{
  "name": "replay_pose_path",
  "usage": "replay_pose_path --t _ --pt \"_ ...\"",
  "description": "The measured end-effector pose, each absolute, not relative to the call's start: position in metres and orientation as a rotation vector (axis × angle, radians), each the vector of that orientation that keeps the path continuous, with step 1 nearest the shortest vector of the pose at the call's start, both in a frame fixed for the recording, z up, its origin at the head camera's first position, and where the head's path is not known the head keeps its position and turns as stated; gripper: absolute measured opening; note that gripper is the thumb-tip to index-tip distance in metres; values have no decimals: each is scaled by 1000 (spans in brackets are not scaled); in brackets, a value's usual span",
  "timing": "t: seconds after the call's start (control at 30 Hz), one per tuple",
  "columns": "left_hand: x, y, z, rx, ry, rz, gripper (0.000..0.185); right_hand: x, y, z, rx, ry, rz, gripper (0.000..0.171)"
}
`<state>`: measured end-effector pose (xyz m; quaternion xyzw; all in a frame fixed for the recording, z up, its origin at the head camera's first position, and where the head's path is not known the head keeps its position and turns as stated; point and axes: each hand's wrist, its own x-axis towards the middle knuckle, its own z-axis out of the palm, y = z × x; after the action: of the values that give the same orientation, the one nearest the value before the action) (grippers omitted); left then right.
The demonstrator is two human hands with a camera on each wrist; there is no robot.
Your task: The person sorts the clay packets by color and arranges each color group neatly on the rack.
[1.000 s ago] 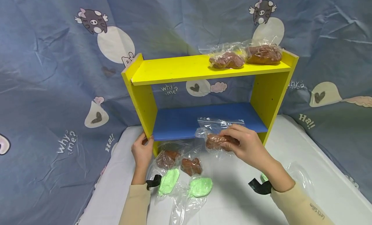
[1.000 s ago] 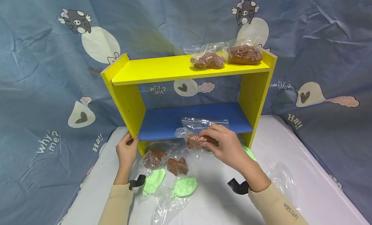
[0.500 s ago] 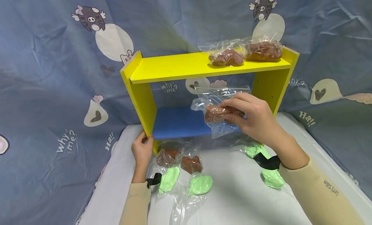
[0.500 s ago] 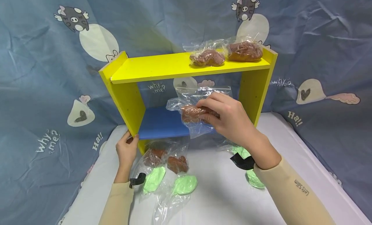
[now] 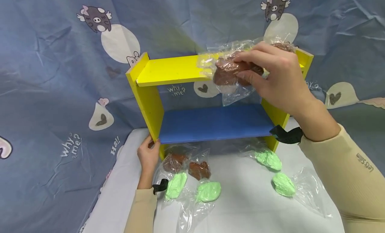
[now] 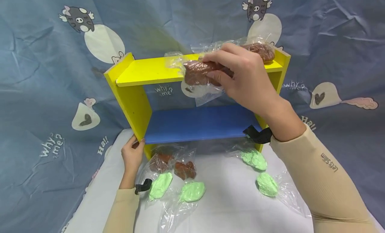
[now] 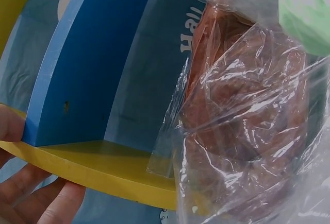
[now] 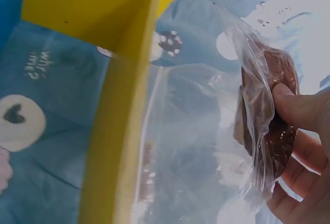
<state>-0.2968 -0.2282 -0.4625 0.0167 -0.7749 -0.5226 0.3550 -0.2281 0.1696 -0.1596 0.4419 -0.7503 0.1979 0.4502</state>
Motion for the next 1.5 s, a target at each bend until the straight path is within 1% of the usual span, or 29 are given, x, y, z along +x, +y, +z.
replay_pose_path --t 0.2,0.33,0.47,0.57,0.73,0.9,1.1,1.3,1.5 --pt "-297 -228 -467 40 -2009 -1354 35 -235 162 -125 1073 -1759 437 23" --pt "-297 -228 -465 46 -2015 -1349 35 -249 156 -108 1058 -1755 424 23" --pt "-296 -227 -463 56 -2018 -1346 33 -268 148 -103 1013 -1877 467 25" --pt "-295 -228 -462 65 -2024 -1339 32 -284 138 -106 978 -1977 540 27" --pt "-296 -229 -462 69 -2029 -1337 33 -310 123 -116 999 -2082 611 26" --pt "-296 -229 -462 55 -2019 -1344 34 -329 116 -126 985 -2175 575 24" --pt "-295 -227 -461 50 -2002 -1342 33 -339 121 -138 964 -2251 453 22" --pt "-294 -226 -460 52 -2008 -1322 33 -345 135 -146 880 -2333 491 24" --pt "-292 -226 -461 60 -2020 -1296 33 -355 146 -152 882 -2374 522 26"
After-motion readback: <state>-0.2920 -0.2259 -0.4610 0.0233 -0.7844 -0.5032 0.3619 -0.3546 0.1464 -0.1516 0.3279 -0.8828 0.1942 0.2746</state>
